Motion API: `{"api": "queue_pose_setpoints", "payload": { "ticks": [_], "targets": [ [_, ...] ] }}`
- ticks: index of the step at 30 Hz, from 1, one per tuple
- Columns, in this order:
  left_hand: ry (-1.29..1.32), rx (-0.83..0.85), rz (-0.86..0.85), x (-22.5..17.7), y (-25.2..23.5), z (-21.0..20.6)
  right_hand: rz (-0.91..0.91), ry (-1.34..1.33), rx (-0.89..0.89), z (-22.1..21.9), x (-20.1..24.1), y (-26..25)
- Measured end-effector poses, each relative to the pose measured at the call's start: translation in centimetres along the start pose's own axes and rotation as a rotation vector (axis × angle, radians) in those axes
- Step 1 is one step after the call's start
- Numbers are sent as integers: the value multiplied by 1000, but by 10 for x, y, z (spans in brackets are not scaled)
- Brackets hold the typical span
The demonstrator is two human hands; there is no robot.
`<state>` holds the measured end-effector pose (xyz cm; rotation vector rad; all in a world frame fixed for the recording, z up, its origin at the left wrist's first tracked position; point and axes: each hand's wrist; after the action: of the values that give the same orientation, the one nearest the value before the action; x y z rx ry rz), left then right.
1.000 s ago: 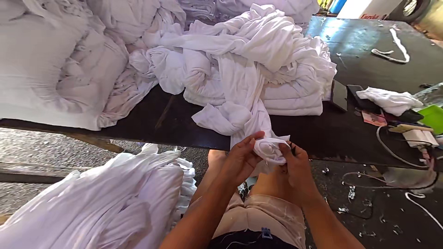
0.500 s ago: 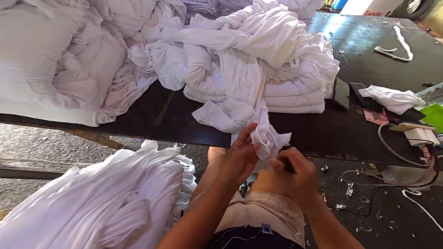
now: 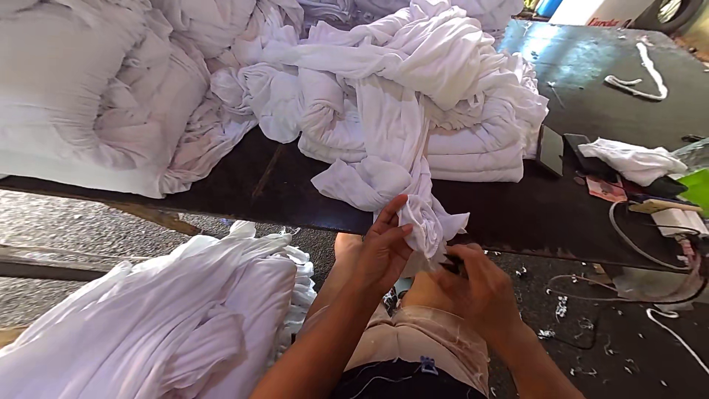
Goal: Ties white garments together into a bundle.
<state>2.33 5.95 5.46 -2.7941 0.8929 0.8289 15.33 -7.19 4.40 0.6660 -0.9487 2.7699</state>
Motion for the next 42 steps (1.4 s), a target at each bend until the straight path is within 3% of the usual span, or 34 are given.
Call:
{"api": "queue_pose_setpoints", "payload": {
  "ticks": [8, 25, 27, 29, 32, 34, 36, 38, 40, 42],
  "targets": [
    [-6, 29, 13, 5, 4, -1, 139, 84, -77, -5, 5, -6],
    [-57, 31, 4, 8, 9, -2, 132, 29, -63, -9, 0, -1],
    [-118, 44, 1, 8, 9, -1, 129, 18, -60, -10, -1, 0],
    [-399, 125, -33, 4, 8, 0, 125, -1, -38, -9, -2, 1],
    [-1175, 554, -214, -8, 0, -1, 178, -51, 97, -10, 0, 5],
    [-1460, 720, -583, -27, -10, -14, 245, -114, 266, -16, 4, 10],
    [-1469, 540, -1017, -71, -24, -31, 283, -143, 355, -22, 7, 15],
    [-1296, 232, -1355, -129, -39, -41, 252, -160, 334, -23, 6, 17],
    [-1061, 23, -1507, -167, -47, -44, 177, -149, 265, -24, 1, 16],
    [-1009, -45, -1453, -171, -47, -41, 124, -112, 204, -27, -4, 13]
  ]
}}
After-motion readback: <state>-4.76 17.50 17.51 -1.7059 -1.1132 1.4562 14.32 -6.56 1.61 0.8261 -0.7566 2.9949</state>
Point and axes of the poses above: each hand's wrist, its own y-axis away from the middle knuckle, its own z-axis out of the back of the hand, x = y × z, and after that the axes turned 6 degrees about -z, right-handed
